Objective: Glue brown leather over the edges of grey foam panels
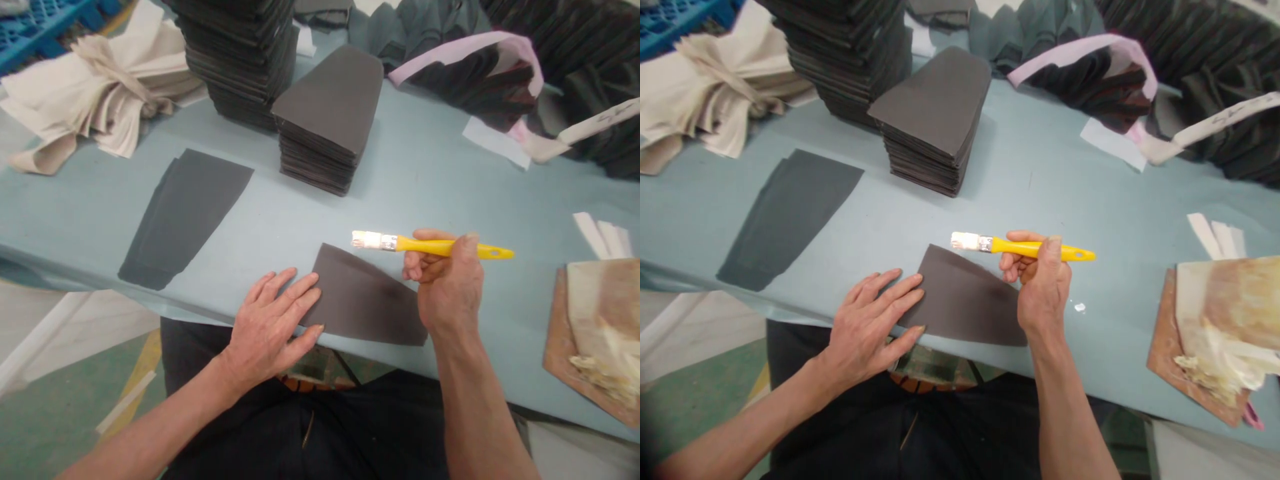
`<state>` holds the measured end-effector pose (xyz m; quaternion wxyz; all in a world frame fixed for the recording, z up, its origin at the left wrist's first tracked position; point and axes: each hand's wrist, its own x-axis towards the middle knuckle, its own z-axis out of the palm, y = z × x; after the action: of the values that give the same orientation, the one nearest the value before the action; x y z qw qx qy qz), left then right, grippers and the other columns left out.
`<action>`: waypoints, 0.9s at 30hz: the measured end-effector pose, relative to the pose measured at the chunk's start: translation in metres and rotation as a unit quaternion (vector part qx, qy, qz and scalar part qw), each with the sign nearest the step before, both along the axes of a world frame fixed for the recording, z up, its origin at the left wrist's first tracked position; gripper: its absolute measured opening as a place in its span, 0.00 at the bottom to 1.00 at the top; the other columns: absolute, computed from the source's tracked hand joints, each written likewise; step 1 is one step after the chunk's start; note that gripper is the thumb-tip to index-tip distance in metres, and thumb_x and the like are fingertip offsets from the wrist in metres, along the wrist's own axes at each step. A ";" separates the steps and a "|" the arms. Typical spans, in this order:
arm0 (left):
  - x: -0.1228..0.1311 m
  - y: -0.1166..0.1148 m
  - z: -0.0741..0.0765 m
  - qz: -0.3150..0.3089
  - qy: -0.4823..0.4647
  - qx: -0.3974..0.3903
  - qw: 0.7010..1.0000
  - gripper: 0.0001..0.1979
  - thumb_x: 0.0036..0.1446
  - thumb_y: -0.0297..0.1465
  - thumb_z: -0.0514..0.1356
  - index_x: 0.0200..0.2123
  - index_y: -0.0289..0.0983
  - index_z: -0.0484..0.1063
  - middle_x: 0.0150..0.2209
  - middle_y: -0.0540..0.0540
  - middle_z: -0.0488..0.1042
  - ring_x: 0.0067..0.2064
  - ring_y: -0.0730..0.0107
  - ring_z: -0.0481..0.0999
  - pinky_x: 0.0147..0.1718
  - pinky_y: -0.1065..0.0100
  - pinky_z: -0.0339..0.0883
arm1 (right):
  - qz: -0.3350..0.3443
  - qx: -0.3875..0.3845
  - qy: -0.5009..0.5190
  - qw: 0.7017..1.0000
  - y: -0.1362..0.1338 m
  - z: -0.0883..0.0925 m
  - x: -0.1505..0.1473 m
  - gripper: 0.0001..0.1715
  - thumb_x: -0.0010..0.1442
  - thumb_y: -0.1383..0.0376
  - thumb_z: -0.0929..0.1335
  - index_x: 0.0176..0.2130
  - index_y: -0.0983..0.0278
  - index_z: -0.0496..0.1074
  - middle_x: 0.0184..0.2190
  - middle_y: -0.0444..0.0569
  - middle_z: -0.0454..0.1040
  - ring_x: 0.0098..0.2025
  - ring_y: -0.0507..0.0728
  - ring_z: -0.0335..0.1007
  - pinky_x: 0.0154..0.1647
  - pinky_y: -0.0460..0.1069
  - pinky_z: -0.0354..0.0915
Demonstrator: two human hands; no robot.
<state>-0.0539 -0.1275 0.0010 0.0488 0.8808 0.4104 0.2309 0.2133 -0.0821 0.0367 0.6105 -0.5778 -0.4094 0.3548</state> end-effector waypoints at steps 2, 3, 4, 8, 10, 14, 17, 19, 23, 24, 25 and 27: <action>0.000 0.000 0.001 0.003 -0.003 0.003 1.000 0.20 0.74 0.41 0.59 0.63 0.39 0.73 0.66 0.43 0.79 0.67 0.46 0.75 0.66 0.47 0.64 | -0.013 -0.001 -0.008 1.000 0.004 0.001 0.001 0.34 0.69 0.36 0.67 0.41 0.64 0.78 0.21 0.39 0.69 0.21 0.49 0.64 0.24 0.46 0.64; 0.001 0.000 0.001 0.005 -0.005 0.005 1.000 0.20 0.73 0.41 0.59 0.63 0.40 0.73 0.65 0.44 0.80 0.67 0.47 0.75 0.66 0.47 0.64 | -0.018 -0.003 -0.016 1.000 0.006 0.002 0.001 0.33 0.69 0.37 0.69 0.41 0.63 0.78 0.21 0.39 0.69 0.21 0.49 0.63 0.24 0.46 0.64; 0.001 0.000 0.001 0.008 -0.007 0.004 1.000 0.20 0.73 0.41 0.60 0.63 0.41 0.73 0.65 0.44 0.80 0.67 0.47 0.75 0.66 0.47 0.64 | -0.019 -0.004 -0.026 0.999 0.008 0.002 0.001 0.31 0.68 0.38 0.70 0.40 0.63 0.78 0.21 0.39 0.69 0.21 0.49 0.63 0.24 0.46 0.64; 0.001 0.000 0.001 0.015 -0.005 -0.002 1.000 0.21 0.71 0.40 0.61 0.63 0.43 0.72 0.65 0.46 0.80 0.67 0.48 0.76 0.66 0.48 0.64 | 0.011 -0.003 -0.045 0.999 0.013 0.005 -0.001 0.31 0.67 0.37 0.72 0.40 0.62 0.78 0.21 0.38 0.68 0.21 0.49 0.62 0.24 0.46 0.64; 0.002 0.000 0.001 0.014 0.000 0.001 1.000 0.20 0.72 0.40 0.60 0.63 0.41 0.72 0.65 0.45 0.80 0.67 0.47 0.76 0.66 0.48 0.64 | 0.030 -0.002 -0.042 0.999 0.016 0.007 -0.003 0.31 0.67 0.37 0.72 0.40 0.62 0.79 0.21 0.38 0.69 0.22 0.48 0.62 0.23 0.45 0.64; 0.002 0.001 0.002 0.011 -0.001 0.008 1.000 0.20 0.72 0.40 0.60 0.62 0.40 0.73 0.64 0.44 0.81 0.66 0.47 0.76 0.65 0.48 0.64 | 0.064 -0.003 -0.054 0.996 0.019 0.011 -0.006 0.30 0.69 0.39 0.71 0.40 0.62 0.80 0.22 0.39 0.69 0.22 0.48 0.62 0.23 0.45 0.63; 0.003 0.001 0.002 0.014 -0.012 0.015 1.000 0.19 0.72 0.40 0.61 0.61 0.39 0.74 0.63 0.44 0.81 0.65 0.47 0.77 0.65 0.48 0.63 | 0.087 -0.014 -0.075 0.993 0.021 0.015 -0.008 0.30 0.70 0.39 0.71 0.39 0.62 0.80 0.23 0.40 0.69 0.23 0.48 0.63 0.23 0.45 0.62; 0.004 0.001 0.002 0.014 -0.016 0.019 1.000 0.19 0.72 0.39 0.61 0.61 0.38 0.74 0.63 0.43 0.82 0.65 0.46 0.77 0.65 0.48 0.63 | 0.099 -0.023 -0.078 0.992 0.023 0.016 -0.009 0.30 0.69 0.39 0.72 0.39 0.62 0.81 0.23 0.40 0.70 0.23 0.47 0.63 0.24 0.45 0.62; 0.004 0.001 0.003 0.011 -0.015 0.020 1.000 0.18 0.74 0.38 0.59 0.60 0.37 0.75 0.63 0.43 0.82 0.64 0.45 0.77 0.64 0.48 0.64 | 0.098 -0.033 -0.073 0.992 0.027 0.015 -0.012 0.31 0.67 0.37 0.72 0.39 0.61 0.81 0.22 0.40 0.70 0.22 0.48 0.62 0.22 0.45 0.61; 0.004 0.001 0.003 0.012 -0.014 0.020 1.000 0.17 0.74 0.39 0.59 0.60 0.37 0.75 0.63 0.43 0.82 0.64 0.45 0.77 0.64 0.48 0.64 | 0.095 -0.032 -0.072 0.992 0.028 0.013 -0.012 0.31 0.67 0.37 0.73 0.38 0.61 0.81 0.22 0.40 0.70 0.22 0.48 0.62 0.22 0.45 0.61; 0.005 0.001 0.004 0.012 -0.014 0.020 1.000 0.17 0.74 0.39 0.58 0.59 0.37 0.75 0.63 0.43 0.82 0.64 0.45 0.77 0.64 0.48 0.64 | 0.090 -0.030 -0.070 0.993 0.028 0.012 -0.012 0.31 0.67 0.37 0.73 0.38 0.61 0.81 0.22 0.40 0.70 0.22 0.48 0.62 0.22 0.45 0.61; 0.005 0.002 0.004 0.015 -0.013 0.021 1.000 0.17 0.74 0.39 0.58 0.59 0.37 0.75 0.63 0.44 0.82 0.64 0.45 0.77 0.63 0.48 0.64 | 0.086 -0.028 -0.067 0.994 0.029 0.009 -0.013 0.30 0.67 0.38 0.73 0.37 0.61 0.81 0.21 0.39 0.69 0.22 0.47 0.62 0.22 0.45 0.62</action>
<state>-0.0488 -0.1259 0.0055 0.0321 0.8724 0.4176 0.2518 0.2005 -0.0535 0.0459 0.5325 -0.5802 -0.4872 0.3775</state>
